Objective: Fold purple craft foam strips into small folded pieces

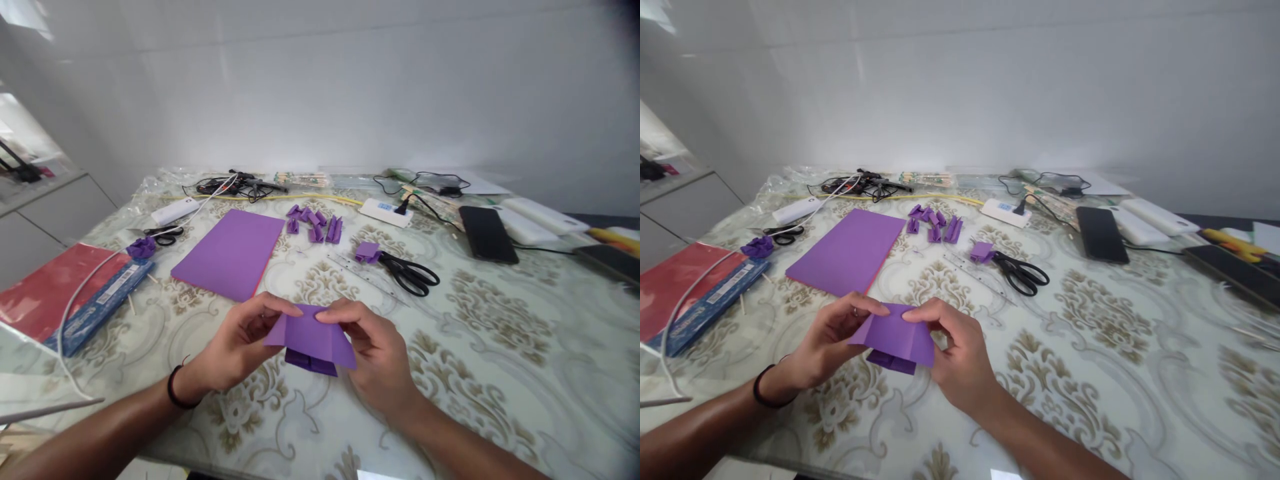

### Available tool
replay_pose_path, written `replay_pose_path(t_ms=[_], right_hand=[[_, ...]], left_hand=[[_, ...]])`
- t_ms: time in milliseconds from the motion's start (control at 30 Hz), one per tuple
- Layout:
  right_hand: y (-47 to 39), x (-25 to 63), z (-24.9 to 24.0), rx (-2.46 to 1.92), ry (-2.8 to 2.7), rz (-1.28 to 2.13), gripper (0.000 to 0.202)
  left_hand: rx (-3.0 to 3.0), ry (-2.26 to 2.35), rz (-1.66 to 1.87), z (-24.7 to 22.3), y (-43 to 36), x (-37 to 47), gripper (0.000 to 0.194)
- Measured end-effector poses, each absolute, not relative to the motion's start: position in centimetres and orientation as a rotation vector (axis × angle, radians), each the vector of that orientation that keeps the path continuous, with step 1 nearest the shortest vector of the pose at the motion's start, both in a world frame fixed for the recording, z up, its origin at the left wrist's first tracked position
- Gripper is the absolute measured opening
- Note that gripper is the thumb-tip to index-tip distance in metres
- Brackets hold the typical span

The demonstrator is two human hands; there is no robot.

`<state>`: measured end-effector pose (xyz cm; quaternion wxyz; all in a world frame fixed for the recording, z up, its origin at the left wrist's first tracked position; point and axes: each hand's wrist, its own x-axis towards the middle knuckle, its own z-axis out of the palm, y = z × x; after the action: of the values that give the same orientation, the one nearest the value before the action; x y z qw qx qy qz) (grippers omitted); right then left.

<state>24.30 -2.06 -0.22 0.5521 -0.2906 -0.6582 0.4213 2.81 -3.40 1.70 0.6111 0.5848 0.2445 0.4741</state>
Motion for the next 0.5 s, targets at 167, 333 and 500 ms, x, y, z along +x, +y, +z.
replay_pose_path(t_ms=[167,333,500], right_hand=[[-1.6,24.5,0.3,-0.725,-1.513,1.016,0.016],[-1.6,24.4,0.3,-0.83,-1.508,1.098,0.008],[-0.8,24.3,0.1,-0.877,-1.568,1.282,0.026]], left_hand=[[1.339,0.567,0.906,2.7,-3.4,2.2,0.042],[1.391,0.862,0.942,3.0,-3.2,2.8,0.027],[1.363,1.001,0.949,2.2,-2.7,3.3,0.016]])
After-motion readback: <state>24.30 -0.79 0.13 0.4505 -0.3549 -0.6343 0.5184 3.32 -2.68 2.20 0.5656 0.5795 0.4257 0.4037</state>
